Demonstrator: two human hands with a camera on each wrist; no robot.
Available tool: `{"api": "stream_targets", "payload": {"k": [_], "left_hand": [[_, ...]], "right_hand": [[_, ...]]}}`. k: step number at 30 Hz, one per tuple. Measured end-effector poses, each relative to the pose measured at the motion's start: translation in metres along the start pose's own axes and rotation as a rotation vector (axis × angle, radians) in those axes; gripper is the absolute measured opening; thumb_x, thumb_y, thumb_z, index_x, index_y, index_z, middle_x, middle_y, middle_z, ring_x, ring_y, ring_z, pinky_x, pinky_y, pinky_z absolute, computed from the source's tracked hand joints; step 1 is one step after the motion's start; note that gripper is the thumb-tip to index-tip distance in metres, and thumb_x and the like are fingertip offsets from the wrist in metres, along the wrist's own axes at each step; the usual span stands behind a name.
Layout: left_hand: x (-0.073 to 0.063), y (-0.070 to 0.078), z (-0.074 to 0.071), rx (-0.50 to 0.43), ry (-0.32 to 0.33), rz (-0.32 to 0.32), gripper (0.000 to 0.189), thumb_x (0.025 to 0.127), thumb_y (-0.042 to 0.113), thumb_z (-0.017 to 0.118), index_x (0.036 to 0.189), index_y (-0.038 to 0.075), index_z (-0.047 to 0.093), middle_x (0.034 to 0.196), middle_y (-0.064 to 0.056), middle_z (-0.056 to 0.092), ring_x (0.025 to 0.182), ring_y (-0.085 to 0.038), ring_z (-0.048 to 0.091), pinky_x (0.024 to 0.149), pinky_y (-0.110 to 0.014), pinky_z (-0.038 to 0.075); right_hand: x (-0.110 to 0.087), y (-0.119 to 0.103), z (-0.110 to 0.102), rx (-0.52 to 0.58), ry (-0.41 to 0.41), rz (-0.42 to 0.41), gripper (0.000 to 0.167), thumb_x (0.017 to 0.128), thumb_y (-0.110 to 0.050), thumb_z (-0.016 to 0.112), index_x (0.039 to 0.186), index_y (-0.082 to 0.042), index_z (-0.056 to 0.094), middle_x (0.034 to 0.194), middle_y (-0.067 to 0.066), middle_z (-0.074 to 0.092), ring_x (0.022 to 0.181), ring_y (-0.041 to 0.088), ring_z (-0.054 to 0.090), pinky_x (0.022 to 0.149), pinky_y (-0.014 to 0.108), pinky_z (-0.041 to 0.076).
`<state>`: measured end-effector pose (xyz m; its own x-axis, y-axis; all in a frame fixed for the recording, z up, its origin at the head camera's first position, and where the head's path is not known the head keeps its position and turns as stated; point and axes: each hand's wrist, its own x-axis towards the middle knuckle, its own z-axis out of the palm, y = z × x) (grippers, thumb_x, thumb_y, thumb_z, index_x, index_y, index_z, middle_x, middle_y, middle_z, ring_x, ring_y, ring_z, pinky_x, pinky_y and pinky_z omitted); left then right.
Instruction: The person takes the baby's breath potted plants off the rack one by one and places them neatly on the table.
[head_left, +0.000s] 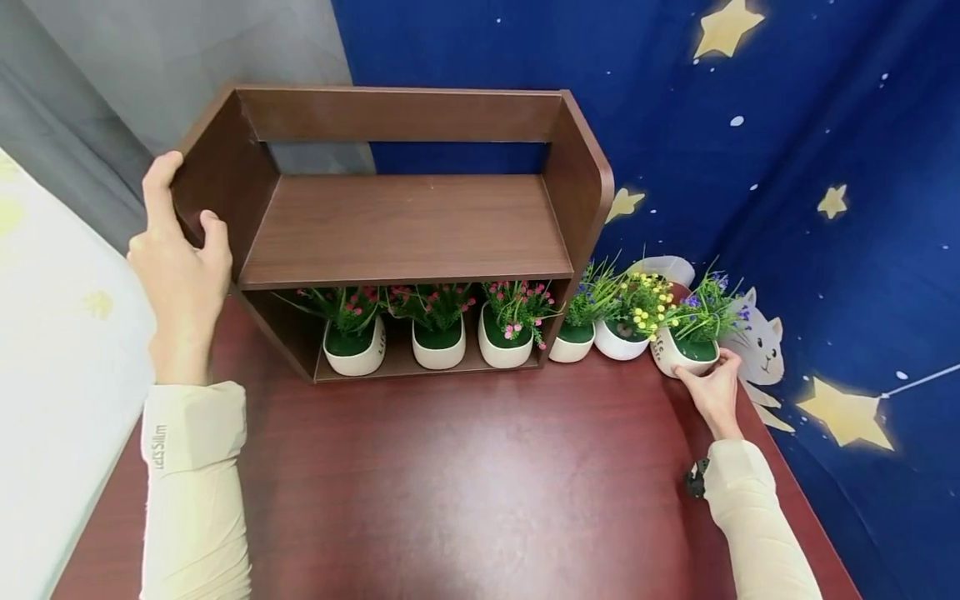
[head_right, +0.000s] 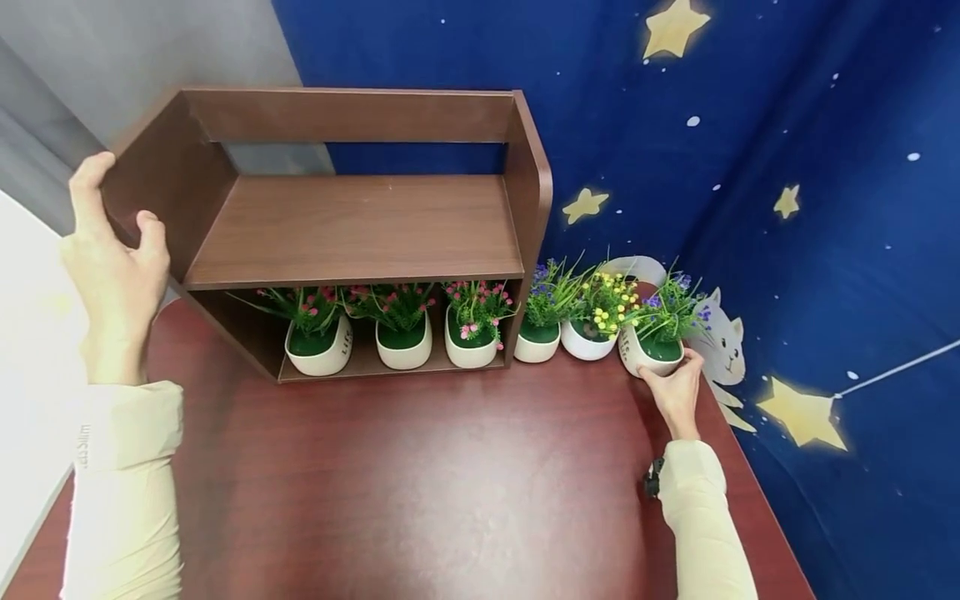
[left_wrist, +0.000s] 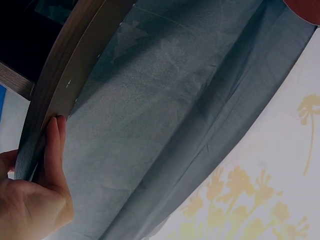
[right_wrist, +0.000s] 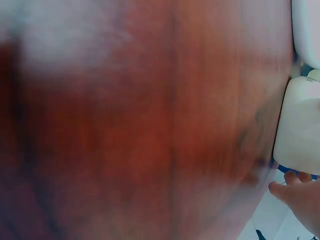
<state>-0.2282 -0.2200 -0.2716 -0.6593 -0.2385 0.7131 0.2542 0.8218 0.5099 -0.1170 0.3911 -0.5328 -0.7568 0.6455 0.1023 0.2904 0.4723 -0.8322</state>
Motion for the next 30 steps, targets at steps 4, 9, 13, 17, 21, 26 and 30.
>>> {"api": "stream_targets", "payload": {"k": [4, 9, 13, 17, 21, 26, 30], "left_hand": [[0.000, 0.002, 0.000, 0.001, -0.006, 0.005, 0.048, 0.088, 0.016, 0.045, 0.135, 0.027, 0.044, 0.075, -0.024, 0.052, 0.049, -0.021, 0.024, 0.052, -0.039, 0.021], [0.002, 0.002, 0.001, -0.001, -0.009, 0.008, 0.048, 0.089, 0.016, 0.044, 0.136, 0.027, 0.044, 0.073, -0.024, 0.050, 0.050, -0.021, 0.025, 0.053, -0.039, 0.021], [0.002, 0.003, 0.001, -0.007, -0.014, 0.003, 0.048, 0.089, 0.016, 0.045, 0.135, 0.026, 0.045, 0.083, -0.022, 0.056, 0.047, -0.004, 0.015, 0.053, -0.038, 0.022], [0.004, 0.000, 0.004, -0.005, -0.005, -0.005, 0.048, 0.089, 0.016, 0.045, 0.136, 0.026, 0.044, 0.096, -0.019, 0.060, 0.049, -0.014, 0.024, 0.054, -0.038, 0.022], [0.005, -0.005, 0.010, -0.008, -0.010, 0.004, 0.049, 0.090, 0.017, 0.045, 0.137, 0.027, 0.043, 0.106, -0.014, 0.062, 0.051, -0.030, 0.026, 0.054, -0.039, 0.022], [0.003, -0.012, 0.013, -0.004, -0.009, 0.025, 0.048, 0.089, 0.017, 0.046, 0.137, 0.028, 0.044, 0.102, -0.013, 0.062, 0.049, -0.025, 0.022, 0.052, -0.036, 0.020], [0.002, -0.015, 0.012, -0.001, -0.003, 0.019, 0.048, 0.090, 0.019, 0.045, 0.137, 0.030, 0.043, 0.098, -0.013, 0.061, 0.048, -0.024, 0.021, 0.052, -0.034, 0.019]], "right_hand": [[0.004, 0.001, 0.002, -0.019, -0.019, -0.015, 0.076, 0.074, -0.013, 0.075, 0.130, 0.001, 0.025, 0.118, 0.019, 0.047, 0.103, 0.025, 0.047, 0.089, 0.035, 0.032], [0.007, 0.001, 0.005, -0.010, -0.023, -0.058, 0.075, 0.074, -0.009, 0.074, 0.130, 0.004, 0.026, 0.121, 0.023, 0.045, 0.108, 0.032, 0.047, 0.092, 0.038, 0.031], [0.004, -0.002, 0.005, -0.033, -0.026, -0.036, 0.080, 0.074, -0.015, 0.073, 0.135, 0.000, 0.024, 0.129, 0.024, 0.031, 0.117, 0.036, 0.042, 0.096, 0.039, 0.031], [-0.004, -0.010, 0.000, -0.027, -0.024, 0.007, 0.087, 0.077, -0.022, 0.071, 0.142, -0.002, 0.018, 0.138, 0.024, 0.022, 0.122, 0.038, 0.038, 0.099, 0.042, 0.031], [-0.026, -0.020, -0.013, 0.014, -0.006, 0.070, 0.088, 0.079, -0.028, 0.071, 0.144, -0.003, 0.019, 0.142, 0.020, 0.026, 0.123, 0.037, 0.039, 0.100, 0.045, 0.031], [-0.061, -0.003, -0.011, 0.063, -0.025, 0.095, 0.081, 0.078, -0.037, 0.072, 0.141, -0.010, 0.030, 0.136, 0.015, 0.040, 0.117, 0.024, 0.049, 0.090, 0.027, 0.040], [-0.087, 0.004, 0.009, 0.141, -0.130, -0.005, 0.075, 0.079, -0.035, 0.073, 0.140, -0.016, 0.034, 0.133, 0.012, 0.044, 0.112, 0.013, 0.051, 0.082, 0.017, 0.042]]}}
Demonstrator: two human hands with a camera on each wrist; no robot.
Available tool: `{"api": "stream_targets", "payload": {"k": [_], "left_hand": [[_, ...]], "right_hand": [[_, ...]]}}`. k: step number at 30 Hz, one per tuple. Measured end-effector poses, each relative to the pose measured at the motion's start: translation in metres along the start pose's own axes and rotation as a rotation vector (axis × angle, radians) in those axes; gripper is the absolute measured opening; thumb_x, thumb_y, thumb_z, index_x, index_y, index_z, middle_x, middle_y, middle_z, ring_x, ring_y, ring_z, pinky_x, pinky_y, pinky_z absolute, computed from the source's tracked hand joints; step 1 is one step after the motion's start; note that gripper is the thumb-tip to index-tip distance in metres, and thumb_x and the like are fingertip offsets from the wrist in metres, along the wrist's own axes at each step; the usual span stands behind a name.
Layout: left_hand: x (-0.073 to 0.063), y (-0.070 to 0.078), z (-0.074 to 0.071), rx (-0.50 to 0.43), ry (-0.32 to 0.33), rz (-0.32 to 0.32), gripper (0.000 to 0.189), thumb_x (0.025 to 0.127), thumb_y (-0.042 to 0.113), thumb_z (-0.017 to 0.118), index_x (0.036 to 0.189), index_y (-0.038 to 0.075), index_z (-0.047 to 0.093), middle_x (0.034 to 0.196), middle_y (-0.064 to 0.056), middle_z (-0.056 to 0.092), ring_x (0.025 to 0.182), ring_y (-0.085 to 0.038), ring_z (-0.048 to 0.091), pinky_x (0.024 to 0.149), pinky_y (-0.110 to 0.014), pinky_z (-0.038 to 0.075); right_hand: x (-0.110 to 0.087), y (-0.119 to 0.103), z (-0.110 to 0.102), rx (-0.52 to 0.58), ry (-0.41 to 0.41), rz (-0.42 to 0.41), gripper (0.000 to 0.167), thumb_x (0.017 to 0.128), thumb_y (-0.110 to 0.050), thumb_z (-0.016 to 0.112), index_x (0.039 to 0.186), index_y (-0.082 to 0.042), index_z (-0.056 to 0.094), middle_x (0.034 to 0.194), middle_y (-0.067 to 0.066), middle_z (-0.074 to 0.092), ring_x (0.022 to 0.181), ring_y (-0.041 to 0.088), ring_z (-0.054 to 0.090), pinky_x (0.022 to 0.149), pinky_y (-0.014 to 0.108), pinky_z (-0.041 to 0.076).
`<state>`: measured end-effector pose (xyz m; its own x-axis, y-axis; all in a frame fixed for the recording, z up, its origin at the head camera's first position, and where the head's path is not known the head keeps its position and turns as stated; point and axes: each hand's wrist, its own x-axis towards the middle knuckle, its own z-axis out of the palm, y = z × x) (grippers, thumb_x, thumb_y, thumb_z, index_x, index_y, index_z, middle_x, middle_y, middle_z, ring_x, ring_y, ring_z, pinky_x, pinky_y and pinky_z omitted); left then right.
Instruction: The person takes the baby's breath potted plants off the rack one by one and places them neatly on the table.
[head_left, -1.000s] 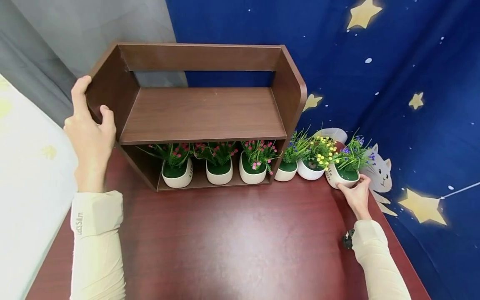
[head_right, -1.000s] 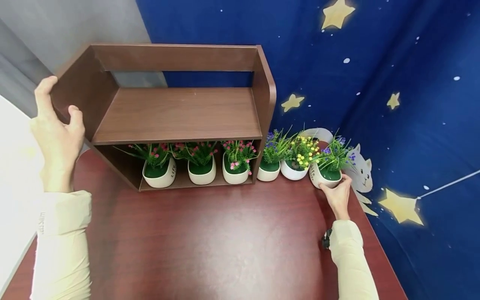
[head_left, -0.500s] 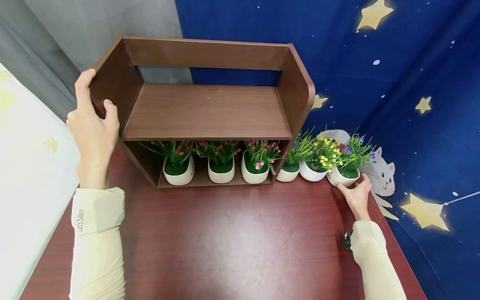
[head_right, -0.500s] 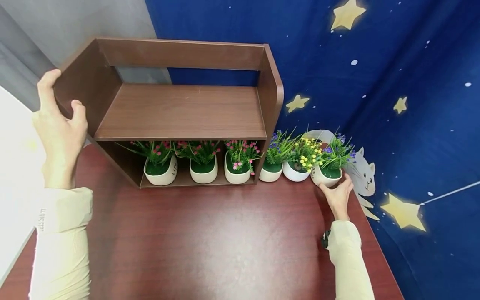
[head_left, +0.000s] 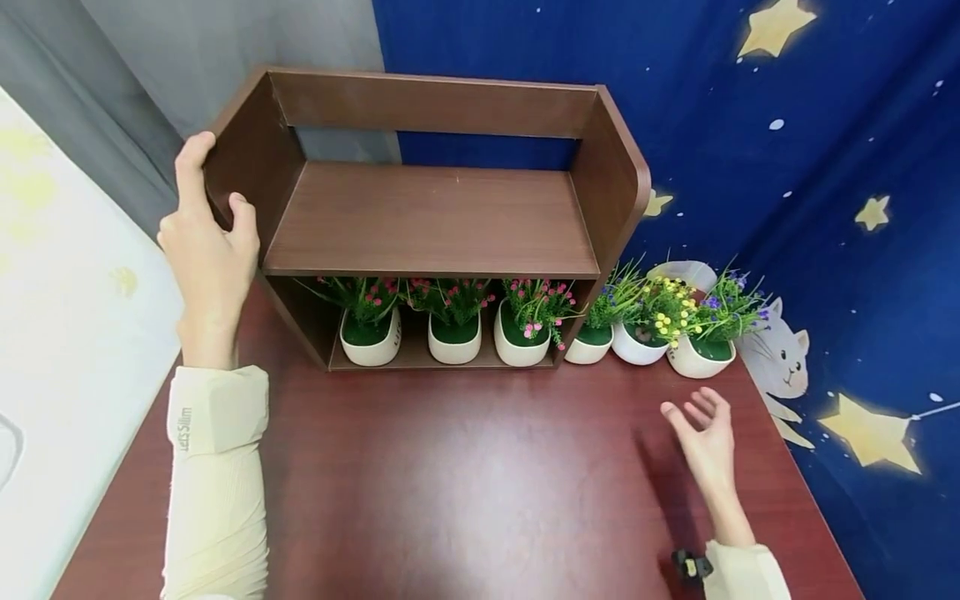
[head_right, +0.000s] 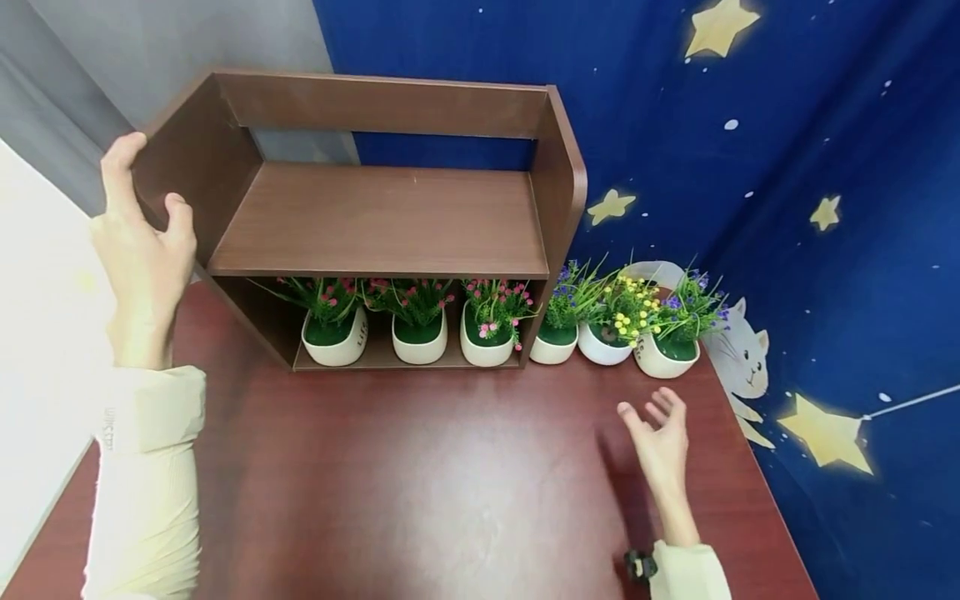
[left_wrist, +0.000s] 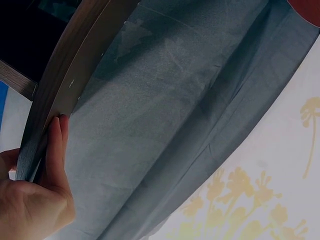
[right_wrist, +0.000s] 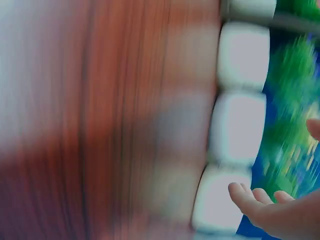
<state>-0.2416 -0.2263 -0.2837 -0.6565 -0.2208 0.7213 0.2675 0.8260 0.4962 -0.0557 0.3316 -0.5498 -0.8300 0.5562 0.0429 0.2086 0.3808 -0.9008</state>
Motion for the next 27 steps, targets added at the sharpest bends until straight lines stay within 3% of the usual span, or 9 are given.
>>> {"api": "stream_targets", "payload": {"k": [2, 6, 8, 11, 16, 20, 27], "left_hand": [[-0.004, 0.000, 0.000, -0.001, -0.010, 0.004, 0.048, 0.090, 0.019, 0.045, 0.138, 0.029, 0.043, 0.102, -0.011, 0.061, 0.048, -0.025, 0.021, 0.051, -0.034, 0.019], [-0.007, -0.003, -0.002, 0.004, -0.015, -0.002, 0.049, 0.089, 0.017, 0.046, 0.137, 0.027, 0.044, 0.097, -0.014, 0.061, 0.047, -0.025, 0.021, 0.051, -0.034, 0.019], [-0.003, -0.002, -0.003, 0.006, -0.001, -0.007, 0.048, 0.089, 0.017, 0.046, 0.136, 0.028, 0.045, 0.090, -0.016, 0.059, 0.047, -0.023, 0.021, 0.051, -0.034, 0.019], [0.005, 0.001, -0.005, 0.007, 0.010, -0.015, 0.048, 0.089, 0.018, 0.045, 0.136, 0.029, 0.045, 0.082, -0.016, 0.056, 0.047, -0.018, 0.021, 0.052, -0.033, 0.019], [0.004, 0.003, -0.004, 0.007, -0.002, -0.003, 0.049, 0.089, 0.017, 0.045, 0.137, 0.030, 0.043, 0.078, -0.016, 0.054, 0.048, -0.022, 0.021, 0.052, -0.034, 0.019], [0.000, 0.004, -0.004, -0.002, 0.002, 0.015, 0.050, 0.089, 0.017, 0.044, 0.137, 0.030, 0.042, 0.071, -0.017, 0.050, 0.049, -0.028, 0.022, 0.052, -0.035, 0.020], [0.001, 0.005, -0.005, -0.009, -0.007, 0.029, 0.050, 0.090, 0.017, 0.043, 0.138, 0.031, 0.041, 0.071, -0.016, 0.050, 0.047, -0.029, 0.023, 0.050, -0.035, 0.019]], "right_hand": [[-0.020, -0.018, 0.014, 0.077, -0.075, -0.052, 0.072, 0.081, -0.027, 0.072, 0.140, -0.011, 0.034, 0.132, 0.015, 0.045, 0.113, 0.017, 0.051, 0.086, 0.021, 0.043], [-0.058, -0.081, 0.049, 0.188, -0.218, -0.080, 0.069, 0.081, -0.014, 0.072, 0.137, -0.001, 0.034, 0.132, 0.022, 0.044, 0.118, 0.030, 0.047, 0.094, 0.039, 0.040], [-0.069, -0.116, 0.066, 0.203, -0.270, -0.066, 0.067, 0.081, -0.014, 0.072, 0.135, 0.001, 0.035, 0.132, 0.022, 0.043, 0.120, 0.036, 0.044, 0.097, 0.048, 0.035], [-0.073, -0.137, 0.091, 0.228, -0.285, -0.110, 0.062, 0.079, -0.014, 0.074, 0.129, 0.002, 0.041, 0.131, 0.018, 0.046, 0.122, 0.034, 0.044, 0.098, 0.047, 0.034], [-0.079, -0.147, 0.128, 0.193, -0.251, -0.161, 0.062, 0.076, -0.018, 0.077, 0.125, -0.001, 0.045, 0.130, 0.016, 0.049, 0.121, 0.031, 0.046, 0.097, 0.045, 0.037], [-0.076, -0.147, 0.155, 0.169, -0.173, -0.153, 0.070, 0.074, -0.022, 0.078, 0.131, -0.001, 0.041, 0.131, 0.020, 0.046, 0.119, 0.033, 0.047, 0.094, 0.045, 0.039], [-0.065, -0.145, 0.180, 0.138, -0.084, -0.136, 0.081, 0.075, -0.023, 0.077, 0.138, 0.001, 0.033, 0.135, 0.021, 0.041, 0.121, 0.036, 0.043, 0.095, 0.045, 0.037]]}}
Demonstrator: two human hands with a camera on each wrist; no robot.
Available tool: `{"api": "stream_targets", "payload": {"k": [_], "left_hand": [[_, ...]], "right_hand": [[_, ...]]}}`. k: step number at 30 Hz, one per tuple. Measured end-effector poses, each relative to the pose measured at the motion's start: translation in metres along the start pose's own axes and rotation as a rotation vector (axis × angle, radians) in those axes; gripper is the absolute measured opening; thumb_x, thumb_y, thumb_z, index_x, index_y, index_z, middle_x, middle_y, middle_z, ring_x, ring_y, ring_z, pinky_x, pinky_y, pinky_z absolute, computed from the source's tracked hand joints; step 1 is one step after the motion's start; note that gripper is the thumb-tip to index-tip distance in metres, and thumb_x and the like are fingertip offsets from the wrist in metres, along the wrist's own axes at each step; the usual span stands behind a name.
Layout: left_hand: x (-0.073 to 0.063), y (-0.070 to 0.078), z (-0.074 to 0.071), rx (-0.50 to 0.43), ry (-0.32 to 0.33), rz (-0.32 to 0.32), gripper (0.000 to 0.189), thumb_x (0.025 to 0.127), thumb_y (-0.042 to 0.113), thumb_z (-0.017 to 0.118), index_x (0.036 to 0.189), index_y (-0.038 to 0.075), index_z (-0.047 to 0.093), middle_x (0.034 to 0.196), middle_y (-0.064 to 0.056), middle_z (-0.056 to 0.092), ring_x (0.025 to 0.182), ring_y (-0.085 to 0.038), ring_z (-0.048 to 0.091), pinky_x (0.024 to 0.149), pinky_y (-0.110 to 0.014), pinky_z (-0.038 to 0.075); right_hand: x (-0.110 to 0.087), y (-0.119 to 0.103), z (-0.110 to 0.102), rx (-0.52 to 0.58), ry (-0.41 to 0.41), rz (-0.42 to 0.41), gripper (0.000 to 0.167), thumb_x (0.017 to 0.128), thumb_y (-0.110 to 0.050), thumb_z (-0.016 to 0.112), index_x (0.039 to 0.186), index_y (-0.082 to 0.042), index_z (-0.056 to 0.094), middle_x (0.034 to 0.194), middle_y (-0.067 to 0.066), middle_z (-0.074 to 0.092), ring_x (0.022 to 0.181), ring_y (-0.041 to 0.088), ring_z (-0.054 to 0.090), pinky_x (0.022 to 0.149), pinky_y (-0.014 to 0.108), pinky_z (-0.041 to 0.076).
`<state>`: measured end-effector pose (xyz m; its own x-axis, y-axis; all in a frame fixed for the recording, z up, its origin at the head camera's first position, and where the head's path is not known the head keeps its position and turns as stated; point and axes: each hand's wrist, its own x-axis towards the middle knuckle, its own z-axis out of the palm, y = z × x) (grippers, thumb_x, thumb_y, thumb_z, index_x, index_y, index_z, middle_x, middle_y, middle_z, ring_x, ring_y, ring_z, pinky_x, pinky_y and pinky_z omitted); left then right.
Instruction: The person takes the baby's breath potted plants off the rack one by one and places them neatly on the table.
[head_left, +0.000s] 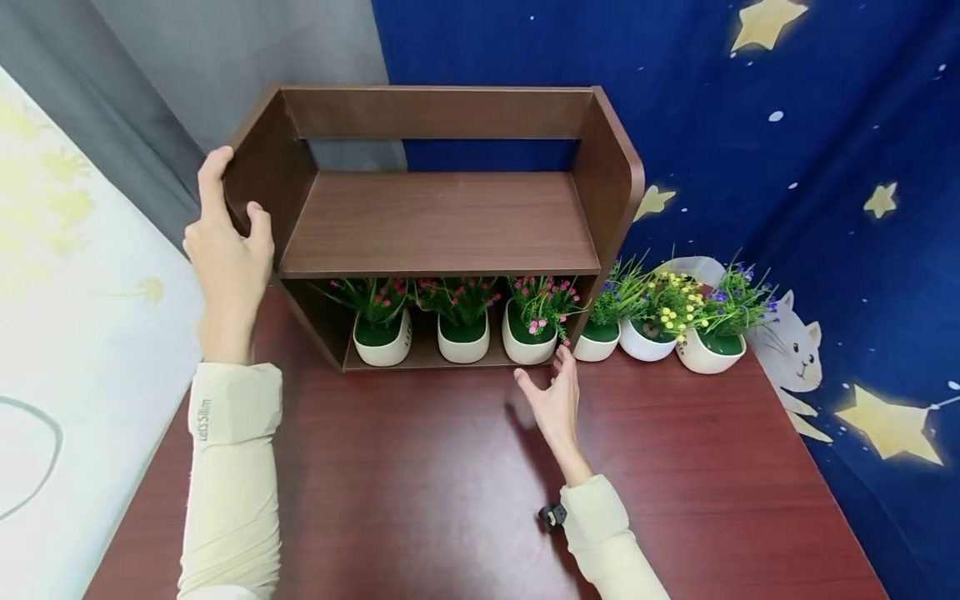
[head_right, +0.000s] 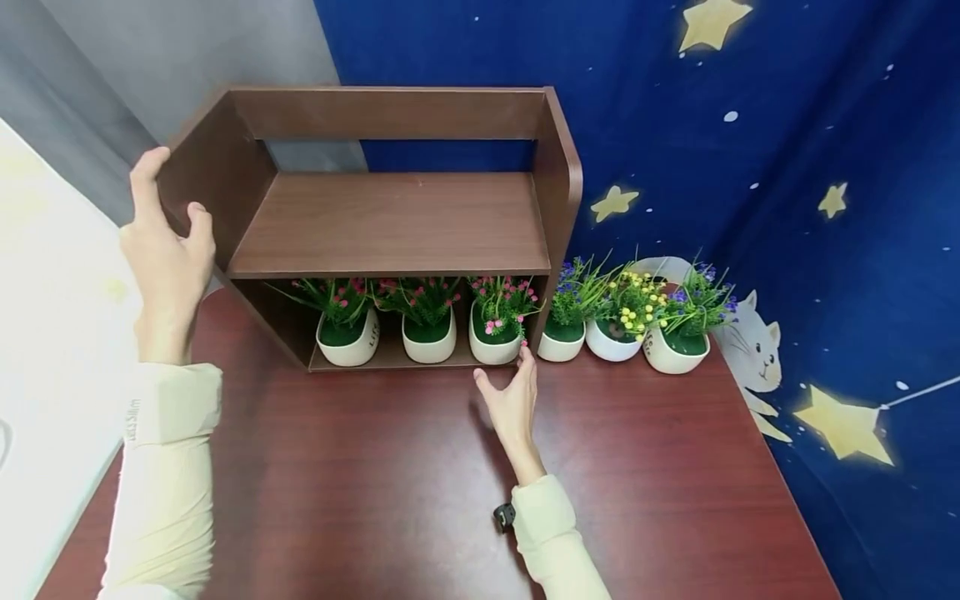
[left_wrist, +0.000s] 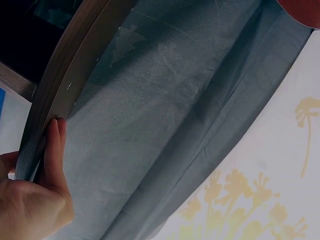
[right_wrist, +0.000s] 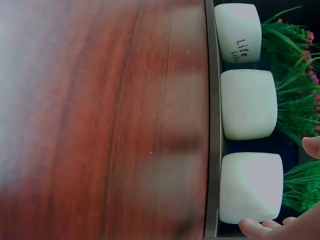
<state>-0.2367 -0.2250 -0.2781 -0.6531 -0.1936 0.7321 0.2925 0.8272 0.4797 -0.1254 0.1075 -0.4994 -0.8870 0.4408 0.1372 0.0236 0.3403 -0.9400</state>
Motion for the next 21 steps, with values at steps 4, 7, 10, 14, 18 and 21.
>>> {"api": "stream_targets", "payload": {"k": [4, 7, 10, 14, 18, 21], "left_hand": [[0.000, -0.001, 0.001, -0.004, 0.009, 0.031, 0.049, 0.090, 0.016, 0.044, 0.138, 0.029, 0.041, 0.074, -0.015, 0.050, 0.046, -0.027, 0.021, 0.049, -0.033, 0.018], [0.000, -0.001, 0.000, -0.004, 0.015, 0.046, 0.048, 0.090, 0.015, 0.046, 0.137, 0.026, 0.042, 0.077, -0.016, 0.052, 0.045, -0.024, 0.020, 0.048, -0.033, 0.018], [0.000, 0.001, -0.002, 0.002, 0.010, 0.030, 0.048, 0.090, 0.014, 0.046, 0.137, 0.025, 0.043, 0.073, -0.016, 0.051, 0.045, -0.014, 0.018, 0.049, -0.032, 0.018], [0.000, 0.010, -0.006, -0.004, 0.000, 0.015, 0.047, 0.090, 0.013, 0.047, 0.136, 0.022, 0.044, 0.074, -0.017, 0.051, 0.045, -0.001, 0.011, 0.049, -0.031, 0.018], [-0.001, 0.018, -0.010, -0.015, -0.002, 0.018, 0.047, 0.090, 0.011, 0.046, 0.136, 0.021, 0.044, 0.080, -0.018, 0.056, 0.045, 0.001, 0.009, 0.049, -0.031, 0.018], [-0.001, 0.018, -0.011, -0.022, -0.004, 0.017, 0.047, 0.090, 0.011, 0.047, 0.136, 0.021, 0.045, 0.092, -0.016, 0.061, 0.045, 0.000, 0.009, 0.049, -0.030, 0.018]], "right_hand": [[0.005, 0.002, 0.010, -0.059, 0.040, 0.000, 0.087, 0.073, -0.024, 0.077, 0.141, 0.000, 0.029, 0.135, 0.021, 0.041, 0.121, 0.035, 0.043, 0.097, 0.043, 0.034], [0.008, 0.003, 0.020, -0.109, 0.063, 0.003, 0.090, 0.072, -0.027, 0.077, 0.142, 0.001, 0.027, 0.137, 0.022, 0.038, 0.124, 0.034, 0.040, 0.100, 0.042, 0.030], [0.012, 0.002, 0.031, -0.132, 0.095, 0.007, 0.093, 0.072, -0.029, 0.077, 0.142, 0.003, 0.025, 0.140, 0.022, 0.035, 0.127, 0.034, 0.036, 0.102, 0.042, 0.029], [0.016, 0.002, 0.041, -0.144, 0.143, 0.002, 0.093, 0.071, -0.027, 0.077, 0.141, 0.005, 0.024, 0.140, 0.023, 0.032, 0.129, 0.033, 0.033, 0.103, 0.041, 0.027], [0.018, 0.005, 0.047, -0.151, 0.176, -0.003, 0.093, 0.071, -0.024, 0.076, 0.141, 0.006, 0.022, 0.140, 0.024, 0.030, 0.130, 0.033, 0.029, 0.104, 0.040, 0.024], [0.022, 0.009, 0.050, -0.166, 0.195, -0.014, 0.095, 0.071, -0.023, 0.076, 0.141, 0.007, 0.020, 0.139, 0.025, 0.030, 0.128, 0.035, 0.030, 0.104, 0.040, 0.024]]}}
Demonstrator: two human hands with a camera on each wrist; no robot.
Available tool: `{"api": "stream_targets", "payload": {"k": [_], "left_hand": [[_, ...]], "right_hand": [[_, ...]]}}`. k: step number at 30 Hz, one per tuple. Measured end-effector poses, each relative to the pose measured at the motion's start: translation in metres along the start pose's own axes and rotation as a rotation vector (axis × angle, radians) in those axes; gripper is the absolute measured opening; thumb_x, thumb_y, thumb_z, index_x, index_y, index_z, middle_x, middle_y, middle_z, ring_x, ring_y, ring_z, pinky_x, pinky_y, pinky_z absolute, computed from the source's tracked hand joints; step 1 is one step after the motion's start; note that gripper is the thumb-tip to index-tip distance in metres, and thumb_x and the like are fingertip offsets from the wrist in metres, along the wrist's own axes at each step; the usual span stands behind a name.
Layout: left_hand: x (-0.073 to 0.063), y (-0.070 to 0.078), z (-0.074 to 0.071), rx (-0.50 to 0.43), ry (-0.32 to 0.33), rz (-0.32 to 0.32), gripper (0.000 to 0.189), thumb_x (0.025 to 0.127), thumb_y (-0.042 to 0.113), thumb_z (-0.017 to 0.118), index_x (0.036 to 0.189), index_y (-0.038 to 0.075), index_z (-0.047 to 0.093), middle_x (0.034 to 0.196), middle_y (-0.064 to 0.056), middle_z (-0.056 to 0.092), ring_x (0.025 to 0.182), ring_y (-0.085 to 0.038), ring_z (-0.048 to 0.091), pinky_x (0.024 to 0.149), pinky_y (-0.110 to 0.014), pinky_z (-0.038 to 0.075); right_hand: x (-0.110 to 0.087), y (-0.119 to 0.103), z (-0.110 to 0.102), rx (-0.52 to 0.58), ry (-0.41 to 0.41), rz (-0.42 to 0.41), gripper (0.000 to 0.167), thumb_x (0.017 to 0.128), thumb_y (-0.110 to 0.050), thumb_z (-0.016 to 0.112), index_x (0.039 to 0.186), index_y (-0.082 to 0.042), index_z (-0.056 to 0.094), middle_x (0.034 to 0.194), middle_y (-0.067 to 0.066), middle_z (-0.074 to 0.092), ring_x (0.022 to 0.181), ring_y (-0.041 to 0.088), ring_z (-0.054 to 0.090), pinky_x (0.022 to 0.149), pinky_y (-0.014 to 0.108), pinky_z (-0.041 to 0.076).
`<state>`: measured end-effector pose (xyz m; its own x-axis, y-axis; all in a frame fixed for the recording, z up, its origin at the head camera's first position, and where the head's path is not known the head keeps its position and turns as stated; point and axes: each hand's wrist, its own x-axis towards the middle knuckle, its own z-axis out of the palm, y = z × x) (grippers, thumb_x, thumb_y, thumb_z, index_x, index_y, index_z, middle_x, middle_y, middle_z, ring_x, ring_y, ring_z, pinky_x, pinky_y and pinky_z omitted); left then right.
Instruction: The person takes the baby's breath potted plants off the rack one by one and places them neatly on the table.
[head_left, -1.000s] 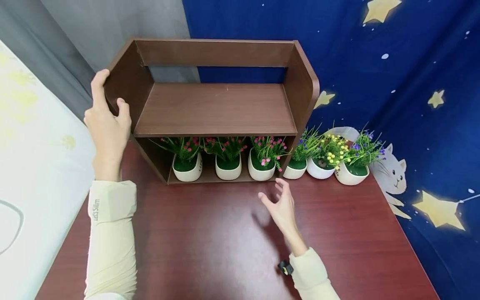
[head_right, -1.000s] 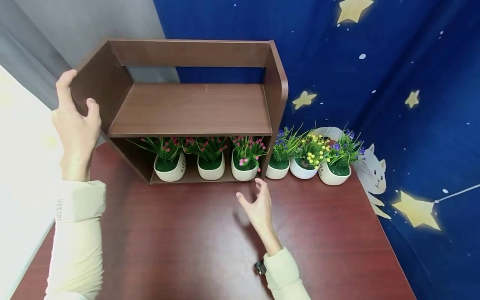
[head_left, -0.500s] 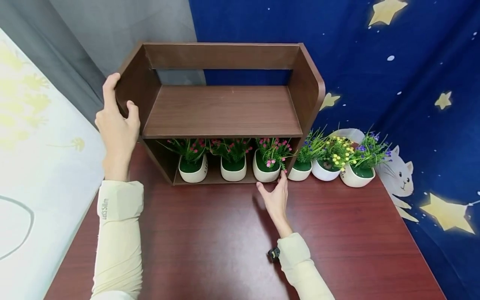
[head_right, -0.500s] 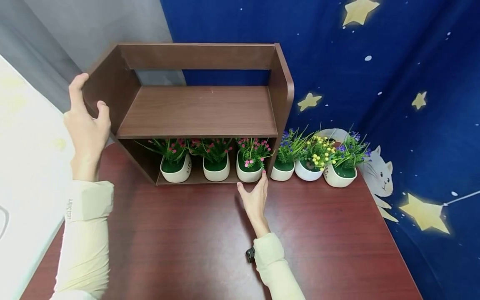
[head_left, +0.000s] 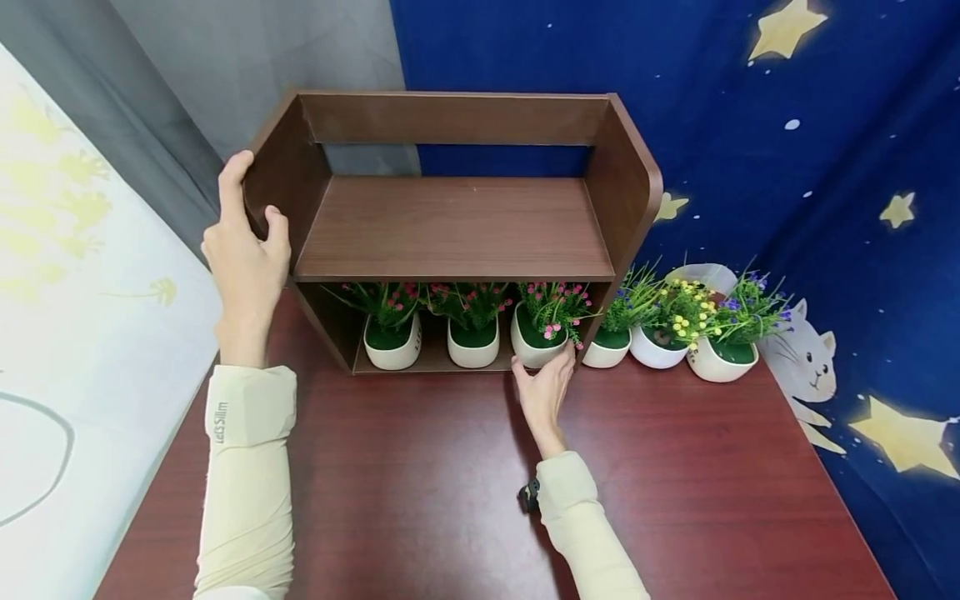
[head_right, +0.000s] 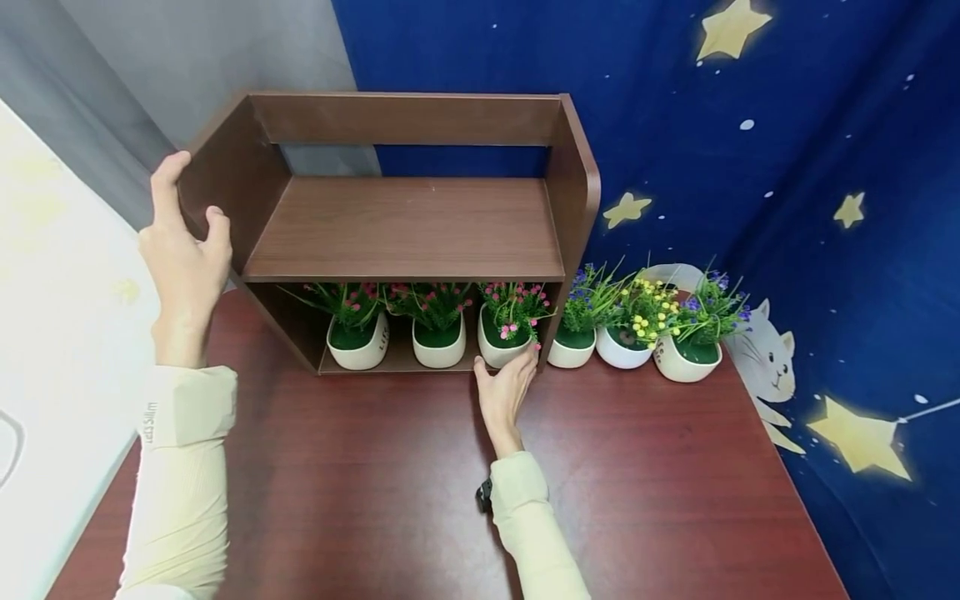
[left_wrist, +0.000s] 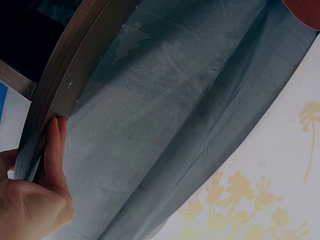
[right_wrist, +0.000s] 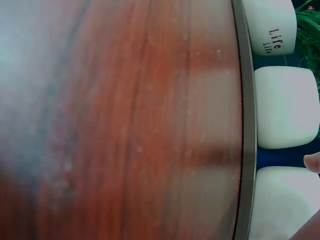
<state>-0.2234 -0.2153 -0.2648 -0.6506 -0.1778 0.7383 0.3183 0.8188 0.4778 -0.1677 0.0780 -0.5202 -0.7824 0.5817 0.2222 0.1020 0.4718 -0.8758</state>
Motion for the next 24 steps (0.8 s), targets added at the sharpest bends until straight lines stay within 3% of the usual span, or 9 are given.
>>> {"api": "stream_targets", "payload": {"k": [3, 9, 12, 18, 24], "left_hand": [[0.001, -0.002, 0.001, -0.005, 0.001, -0.004, 0.047, 0.089, 0.011, 0.047, 0.136, 0.021, 0.045, 0.103, -0.014, 0.063, 0.045, 0.001, 0.009, 0.049, -0.029, 0.018], [0.000, -0.002, 0.002, -0.010, 0.001, -0.014, 0.047, 0.090, 0.011, 0.047, 0.135, 0.022, 0.045, 0.108, -0.010, 0.064, 0.045, 0.002, 0.009, 0.049, -0.029, 0.018], [0.000, -0.001, 0.002, -0.011, 0.001, -0.015, 0.047, 0.090, 0.011, 0.047, 0.136, 0.022, 0.045, 0.109, -0.010, 0.064, 0.044, 0.001, 0.010, 0.049, -0.029, 0.018], [-0.001, -0.013, 0.011, 0.003, -0.006, -0.007, 0.048, 0.091, 0.013, 0.047, 0.137, 0.024, 0.043, 0.092, -0.014, 0.061, 0.044, -0.001, 0.009, 0.048, -0.030, 0.017], [0.004, -0.021, 0.012, 0.008, 0.041, 0.060, 0.049, 0.090, 0.012, 0.048, 0.137, 0.025, 0.044, 0.083, -0.013, 0.057, 0.040, -0.013, 0.014, 0.044, -0.027, 0.014]], "right_hand": [[0.003, 0.002, 0.003, -0.033, 0.022, -0.003, 0.096, 0.070, -0.023, 0.077, 0.140, 0.010, 0.021, 0.136, 0.027, 0.031, 0.124, 0.039, 0.031, 0.104, 0.040, 0.023], [0.007, 0.003, 0.007, -0.069, 0.032, 0.011, 0.091, 0.066, -0.027, 0.079, 0.132, 0.014, 0.031, 0.119, 0.027, 0.033, 0.115, 0.041, 0.036, 0.099, 0.043, 0.028], [0.009, 0.004, 0.008, -0.067, 0.019, 0.013, 0.091, 0.065, -0.029, 0.079, 0.130, 0.014, 0.032, 0.119, 0.027, 0.033, 0.114, 0.041, 0.037, 0.099, 0.043, 0.030], [0.013, 0.008, 0.012, -0.067, -0.014, 0.029, 0.095, 0.068, -0.030, 0.078, 0.135, 0.012, 0.026, 0.134, 0.033, 0.031, 0.126, 0.040, 0.032, 0.104, 0.041, 0.025], [0.010, 0.003, 0.009, -0.049, -0.030, 0.025, 0.092, 0.066, -0.028, 0.079, 0.135, 0.007, 0.029, 0.131, 0.027, 0.038, 0.122, 0.037, 0.039, 0.099, 0.043, 0.032]]}}
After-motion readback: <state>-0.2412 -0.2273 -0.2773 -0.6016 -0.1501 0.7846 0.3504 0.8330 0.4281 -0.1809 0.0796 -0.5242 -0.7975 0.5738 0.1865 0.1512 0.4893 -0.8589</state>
